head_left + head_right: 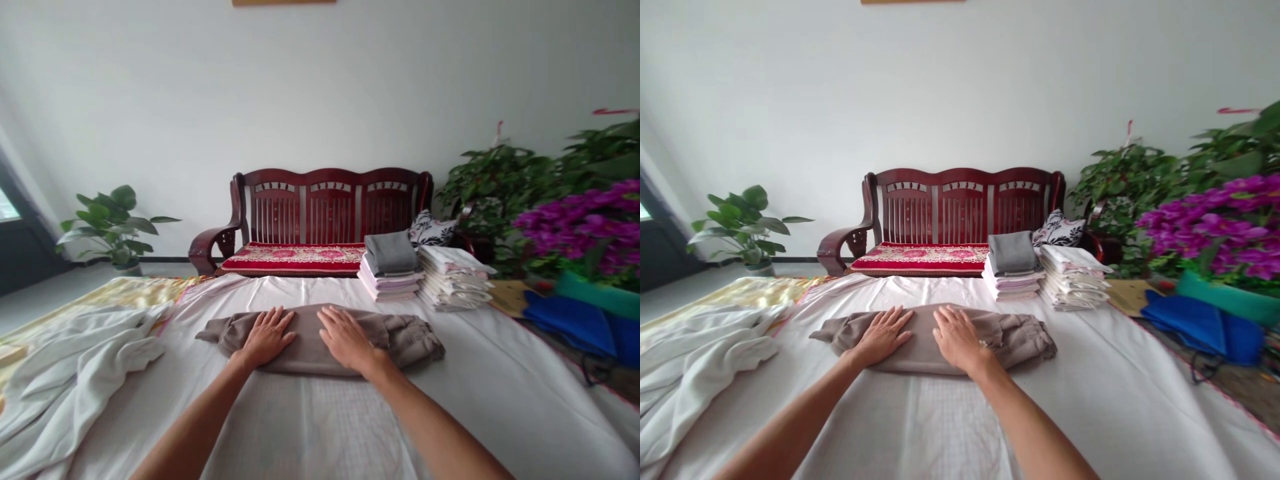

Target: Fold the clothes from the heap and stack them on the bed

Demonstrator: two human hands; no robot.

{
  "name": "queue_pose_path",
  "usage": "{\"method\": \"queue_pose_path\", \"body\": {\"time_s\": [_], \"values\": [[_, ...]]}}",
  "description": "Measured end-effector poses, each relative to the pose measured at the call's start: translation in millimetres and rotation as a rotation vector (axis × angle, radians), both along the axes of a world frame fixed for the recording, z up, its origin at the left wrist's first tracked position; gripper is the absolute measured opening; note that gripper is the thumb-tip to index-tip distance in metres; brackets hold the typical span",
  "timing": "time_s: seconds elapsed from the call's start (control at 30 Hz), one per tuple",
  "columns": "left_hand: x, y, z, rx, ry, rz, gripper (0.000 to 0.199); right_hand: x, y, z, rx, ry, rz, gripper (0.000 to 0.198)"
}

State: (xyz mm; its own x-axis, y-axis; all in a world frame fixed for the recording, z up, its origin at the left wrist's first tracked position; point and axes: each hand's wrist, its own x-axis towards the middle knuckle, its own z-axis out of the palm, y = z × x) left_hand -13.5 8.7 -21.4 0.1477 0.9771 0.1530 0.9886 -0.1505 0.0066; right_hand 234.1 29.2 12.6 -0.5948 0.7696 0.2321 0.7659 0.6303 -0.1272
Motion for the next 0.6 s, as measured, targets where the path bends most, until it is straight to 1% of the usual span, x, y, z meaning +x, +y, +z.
{"method": "queue_pose_path", "body": {"time_s": [0.07, 0.1, 0.17, 0.23, 0.33, 0.43, 0.53, 0.6], "values": [[2.0, -0.5, 0.5, 0.004, -0.002, 0.001, 0.061, -8.7, 7.2, -12.8, -0.029, -0.05, -0.051, 0.058], [2.2, -0.7, 0.8, 0.004, -0.005, 0.001, 0.061, -7.8, 10.1, -19.8, -0.041, -0.07, -0.069, 0.059], [1.1, -0.7, 1.5, 0.004, -0.01, -0.001, 0.061, 4.1, 15.1, -31.6, -0.025, -0.088, -0.079, 0.06], [-2.5, -0.7, 2.1, 0.003, -0.008, -0.007, 0.061, 25.7, 19.5, -38.0, 0.036, -0.093, -0.093, 0.059], [-13.1, -1.4, 2.1, 0.007, 0.009, -0.003, 0.06, 64.4, 24.6, -38.3, 0.109, -0.113, -0.183, 0.057], [-25.7, -3.6, 0.6, 0.029, 0.026, 0.047, 0.059, 95.3, 25.0, -34.7, 0.194, -0.119, -0.247, 0.052], [-30.2, -5.7, 1.9, 0.055, 0.017, 0.073, 0.055, 108.0, 19.7, -32.8, 0.291, -0.082, -0.285, 0.046], [-23.6, -4.2, 8.0, 0.078, 0.007, 0.104, 0.05, 108.0, 15.3, -32.6, 0.332, -0.042, -0.32, 0.044]]}}
